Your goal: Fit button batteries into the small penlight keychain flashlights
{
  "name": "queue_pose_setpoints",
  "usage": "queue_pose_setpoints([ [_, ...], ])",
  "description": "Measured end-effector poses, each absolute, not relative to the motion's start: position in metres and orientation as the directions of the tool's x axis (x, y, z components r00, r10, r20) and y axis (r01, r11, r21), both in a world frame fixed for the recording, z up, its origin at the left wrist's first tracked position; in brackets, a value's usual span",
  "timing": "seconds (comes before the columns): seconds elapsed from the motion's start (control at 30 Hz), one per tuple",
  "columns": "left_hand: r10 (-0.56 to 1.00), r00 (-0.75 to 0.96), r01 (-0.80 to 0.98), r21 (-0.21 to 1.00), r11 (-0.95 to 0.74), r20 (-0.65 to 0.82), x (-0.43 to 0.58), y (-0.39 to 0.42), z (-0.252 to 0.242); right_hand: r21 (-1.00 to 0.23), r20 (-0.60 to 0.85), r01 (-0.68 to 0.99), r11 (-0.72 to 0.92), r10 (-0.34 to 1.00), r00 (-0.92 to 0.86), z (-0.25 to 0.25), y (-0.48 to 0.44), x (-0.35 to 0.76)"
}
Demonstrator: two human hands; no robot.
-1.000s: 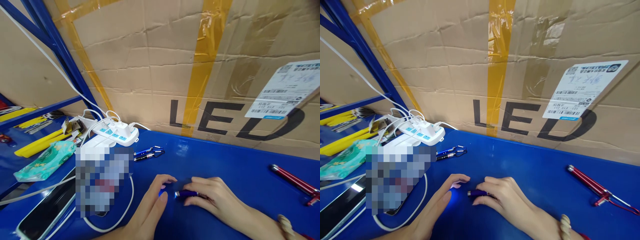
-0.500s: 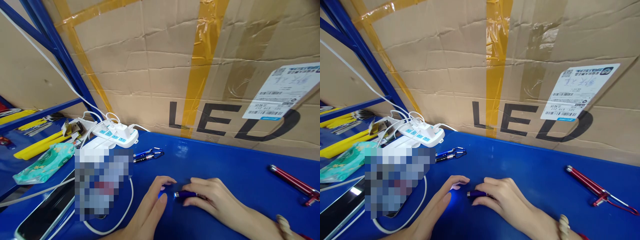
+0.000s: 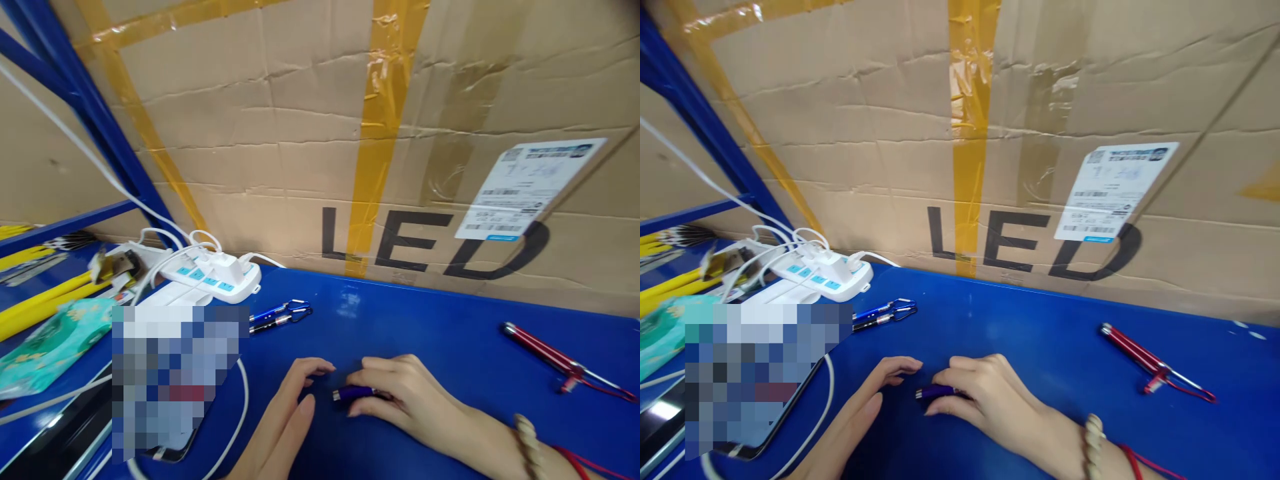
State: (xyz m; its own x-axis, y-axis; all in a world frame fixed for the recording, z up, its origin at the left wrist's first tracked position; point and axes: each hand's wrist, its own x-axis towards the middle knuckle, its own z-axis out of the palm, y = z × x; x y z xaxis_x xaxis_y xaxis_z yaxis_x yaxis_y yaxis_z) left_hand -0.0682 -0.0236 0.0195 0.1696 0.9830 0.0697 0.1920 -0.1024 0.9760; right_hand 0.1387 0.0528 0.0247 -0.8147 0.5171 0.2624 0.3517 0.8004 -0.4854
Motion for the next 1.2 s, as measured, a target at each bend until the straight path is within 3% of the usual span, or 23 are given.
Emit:
queue_pose_setpoints([
  [0.27, 0.975, 0.222, 0.091, 0.995, -0.042, 0.021, -0.076, 0.000, 0.012, -0.468, 0.231, 0.394, 0.791, 0.540, -0.809, 0.029, 0.052, 0.140],
  [0.5, 0.976, 0.211, 0.074, 0.994, -0.079, 0.062, -0.077, -0.003, 0.012, -0.425, 0.315, 0.366, 0.828, 0.515, -0.797, 0.023, 0.052, 0.139],
  [1.2, 0.982, 0.186, 0.203, 0.976, -0.083, 0.045, -0.075, -0.012, 0.019, -0.480, 0.333, 0.341, 0.808, 0.527, -0.782, 0.024, 0.051, 0.140],
])
